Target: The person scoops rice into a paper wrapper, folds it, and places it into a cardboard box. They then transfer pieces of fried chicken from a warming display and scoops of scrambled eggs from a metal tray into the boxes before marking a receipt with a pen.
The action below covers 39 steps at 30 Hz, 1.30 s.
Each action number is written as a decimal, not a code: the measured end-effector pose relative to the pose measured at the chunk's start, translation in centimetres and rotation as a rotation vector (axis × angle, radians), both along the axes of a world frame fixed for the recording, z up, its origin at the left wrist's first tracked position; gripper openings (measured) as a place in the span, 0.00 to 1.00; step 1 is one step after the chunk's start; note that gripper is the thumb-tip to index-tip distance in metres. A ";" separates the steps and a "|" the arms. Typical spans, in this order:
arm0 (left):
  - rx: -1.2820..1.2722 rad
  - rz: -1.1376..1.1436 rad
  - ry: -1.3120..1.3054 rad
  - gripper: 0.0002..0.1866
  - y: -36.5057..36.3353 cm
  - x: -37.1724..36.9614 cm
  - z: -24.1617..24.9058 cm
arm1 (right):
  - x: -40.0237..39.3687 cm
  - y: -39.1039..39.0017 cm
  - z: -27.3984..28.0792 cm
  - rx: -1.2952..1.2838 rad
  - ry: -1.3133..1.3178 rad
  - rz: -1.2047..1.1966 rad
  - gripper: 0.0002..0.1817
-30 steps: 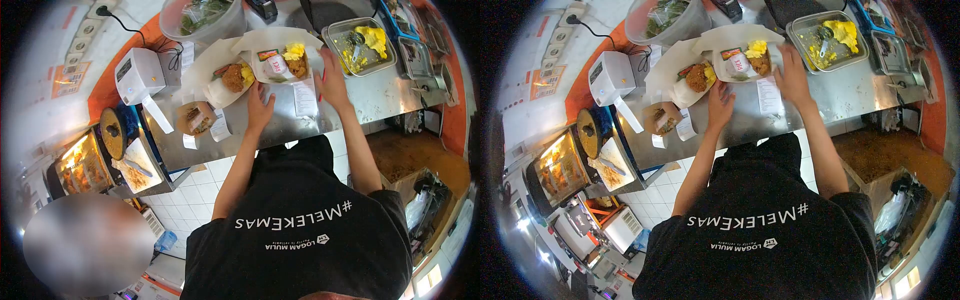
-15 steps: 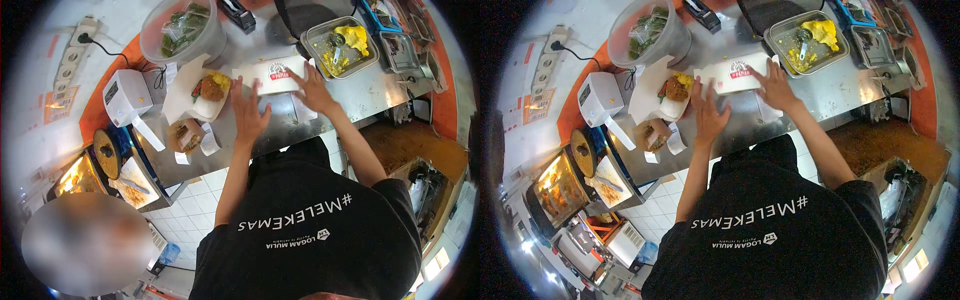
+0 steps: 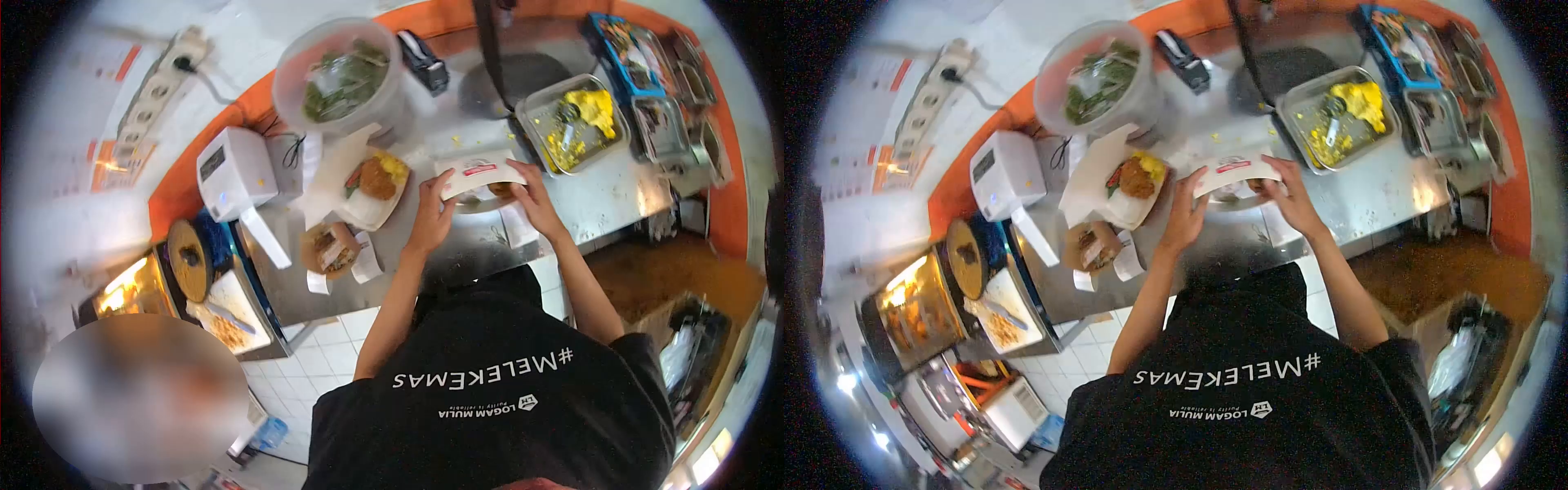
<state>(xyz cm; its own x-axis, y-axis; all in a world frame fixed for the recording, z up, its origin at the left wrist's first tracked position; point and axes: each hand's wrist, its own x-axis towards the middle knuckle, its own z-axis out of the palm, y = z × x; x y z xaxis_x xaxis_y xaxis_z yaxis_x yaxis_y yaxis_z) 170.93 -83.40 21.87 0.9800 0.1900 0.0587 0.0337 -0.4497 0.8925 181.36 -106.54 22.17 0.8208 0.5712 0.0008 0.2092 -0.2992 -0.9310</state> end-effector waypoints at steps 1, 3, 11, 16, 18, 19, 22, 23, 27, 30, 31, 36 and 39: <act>-0.054 0.005 0.068 0.29 0.1 -0.5 0.8 | 0.0 0.3 1.2 0.018 0.108 -0.014 0.23; -0.105 0.044 0.021 0.29 -0.3 -1.3 -0.2 | -0.4 0.4 0.9 -0.033 -0.036 0.007 0.23; -0.055 -0.007 0.103 0.47 -1.0 -3.8 -1.7 | -1.4 0.0 -1.3 0.110 0.274 0.173 0.45; 0.128 -0.126 0.078 0.49 -0.7 -5.4 -2.4 | 0.1 -2.3 -2.6 -0.223 -0.119 0.449 0.54; 0.324 -0.112 0.073 0.44 -0.7 -5.1 -2.0 | 0.7 -2.6 -2.0 -0.105 -0.117 0.508 0.48; 0.330 -0.105 0.090 0.44 -0.7 -5.1 -1.7 | 0.9 -2.7 -2.1 -0.094 -0.106 0.517 0.48; 0.197 -0.130 0.191 0.37 -0.8 -4.6 -1.5 | 2.1 -2.6 -2.2 -0.243 -0.130 0.526 0.35; 0.226 -0.139 0.220 0.35 -0.8 -4.6 -1.6 | 2.1 -2.5 -2.3 -0.244 -0.125 0.535 0.35; 0.327 -0.057 0.092 0.31 -1.7 -4.6 -3.0 | 1.6 -2.3 -3.1 -0.263 0.058 0.439 0.35; 0.612 -0.018 -0.006 0.27 -2.0 -4.7 -1.7 | 1.0 -2.1 -2.9 -0.356 -0.333 0.418 0.36; 0.607 -0.021 -0.010 0.27 -1.8 -4.1 -1.7 | 0.8 -2.0 -2.6 -0.430 -0.602 0.427 0.36; 0.716 -0.352 0.027 0.35 0.7 2.2 1.9 | 0.3 -2.0 -3.8 -0.403 -0.500 0.372 0.34; 0.619 -0.516 0.255 0.39 1.1 5.5 -0.8 | -0.7 -0.9 -3.1 -0.562 -0.170 0.280 0.31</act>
